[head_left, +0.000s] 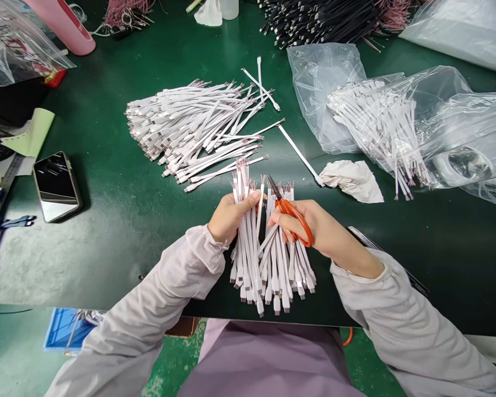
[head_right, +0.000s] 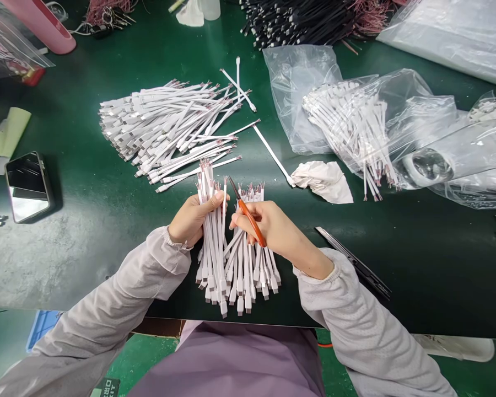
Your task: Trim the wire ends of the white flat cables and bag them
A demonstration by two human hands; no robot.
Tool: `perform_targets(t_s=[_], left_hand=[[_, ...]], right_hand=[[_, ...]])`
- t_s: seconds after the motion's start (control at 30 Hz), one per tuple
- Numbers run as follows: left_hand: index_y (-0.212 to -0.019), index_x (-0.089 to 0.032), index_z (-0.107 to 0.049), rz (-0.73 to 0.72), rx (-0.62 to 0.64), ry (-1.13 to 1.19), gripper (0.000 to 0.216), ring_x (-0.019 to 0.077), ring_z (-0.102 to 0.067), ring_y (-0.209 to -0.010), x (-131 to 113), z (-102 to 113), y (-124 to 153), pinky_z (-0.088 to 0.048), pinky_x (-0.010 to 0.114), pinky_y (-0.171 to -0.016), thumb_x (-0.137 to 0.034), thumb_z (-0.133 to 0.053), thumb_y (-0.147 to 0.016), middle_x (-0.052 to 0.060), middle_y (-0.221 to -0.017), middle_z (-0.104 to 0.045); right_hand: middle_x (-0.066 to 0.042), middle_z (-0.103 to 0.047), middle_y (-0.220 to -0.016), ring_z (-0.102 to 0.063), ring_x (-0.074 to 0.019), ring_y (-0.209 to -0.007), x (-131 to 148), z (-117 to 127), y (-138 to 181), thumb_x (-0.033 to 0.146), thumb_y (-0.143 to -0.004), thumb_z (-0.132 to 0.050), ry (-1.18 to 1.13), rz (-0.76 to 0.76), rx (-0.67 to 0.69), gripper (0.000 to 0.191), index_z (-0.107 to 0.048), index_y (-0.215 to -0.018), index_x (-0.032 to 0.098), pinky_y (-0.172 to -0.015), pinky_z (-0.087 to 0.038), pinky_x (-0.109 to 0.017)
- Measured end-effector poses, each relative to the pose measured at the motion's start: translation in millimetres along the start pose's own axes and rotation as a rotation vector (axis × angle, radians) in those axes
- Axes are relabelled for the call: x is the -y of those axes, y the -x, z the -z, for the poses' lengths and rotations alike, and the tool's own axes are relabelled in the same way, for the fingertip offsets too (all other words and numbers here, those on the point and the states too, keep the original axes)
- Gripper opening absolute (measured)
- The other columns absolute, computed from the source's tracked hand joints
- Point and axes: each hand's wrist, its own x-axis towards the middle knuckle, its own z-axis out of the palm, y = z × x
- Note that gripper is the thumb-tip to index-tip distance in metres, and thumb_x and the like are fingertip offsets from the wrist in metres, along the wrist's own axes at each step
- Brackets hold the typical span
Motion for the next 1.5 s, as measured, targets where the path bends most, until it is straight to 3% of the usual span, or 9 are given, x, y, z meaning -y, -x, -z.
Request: perform_targets(t_s=[0.4,0.97,1.07,1.23,1.37,1.5], left_hand=[[-0.067,-0.012,-0.062,0.019,-0.003,0.019,0.044,0.0086,-0.05,-0.052,-1,0,1,-0.04,0.024,-0.054,-0.048,-0.085,-0.057,-0.002,-0.058,-0.056],[-0.069,-0.012,-0.062,0.016,0.013,-0.003,0.042,0.0088,-0.051,-0.053,1,1,-1,-0.04,0.023,-0.054,-0.047,-0.083,-0.061,-0.002,-0.06,-0.057],[-0.069,-0.012,-0.062,0.003,0.009,-0.029,0.04,0.0091,-0.05,-0.054,0,1,0,-0.039,0.024,-0.055,-0.046,-0.081,-0.064,-0.002,-0.06,-0.057],[-0.066,-0.013,-0.061,-0.085,0.01,-0.178,0.035,0.01,-0.05,-0.058,4,-2,1,-0.04,0.025,-0.06,-0.044,-0.078,-0.07,-0.001,-0.061,-0.055],[-0.07,-0.013,-0.065,-0.171,0.037,-0.381,0.031,0.0124,-0.053,-0.062,2,0,1,-0.043,0.027,-0.065,-0.042,-0.077,-0.07,0.0,-0.063,-0.06],[-0.086,-0.015,-0.071,-0.151,0.2,-0.698,0.028,0.0189,-0.063,-0.079,-16,7,3,-0.048,0.031,-0.077,-0.039,-0.074,-0.072,0.005,-0.084,-0.07]], right_hand=[[0.004,-0.047,-0.043,-0.051,-0.0111,-0.042,-7,1,-2,0.032,-0.086,-0.06,0.005,0.001,0.042,0.027,-0.063,-0.063,0.017,-0.05,-0.041,-0.025],[0.004,-0.047,-0.042,-0.047,-0.0089,-0.039,0,-1,1,0.038,-0.08,-0.067,0.04,-0.024,-0.011,0.028,-0.064,-0.064,0.015,-0.043,-0.035,-0.021],[0.004,-0.048,-0.043,-0.046,-0.009,-0.039,1,-2,1,0.044,-0.079,-0.069,0.038,-0.003,-0.078,0.032,-0.065,-0.065,0.015,-0.043,-0.036,-0.023],[0.003,-0.051,-0.05,-0.052,-0.0114,-0.047,-2,-8,-7,0.048,-0.076,-0.071,-0.012,0.165,-0.407,0.033,-0.067,-0.077,0.016,-0.049,-0.042,-0.025],[0.002,-0.054,-0.056,-0.052,-0.012,-0.05,-7,-8,-16,0.042,-0.077,-0.07,0.006,0.228,-0.466,0.026,-0.066,-0.078,0.016,-0.048,-0.04,-0.025],[0.001,-0.055,-0.06,-0.05,-0.0118,-0.053,-14,0,-20,0.036,-0.08,-0.066,0.179,0.279,-0.532,0.022,-0.063,-0.072,0.017,-0.053,-0.04,-0.026]])
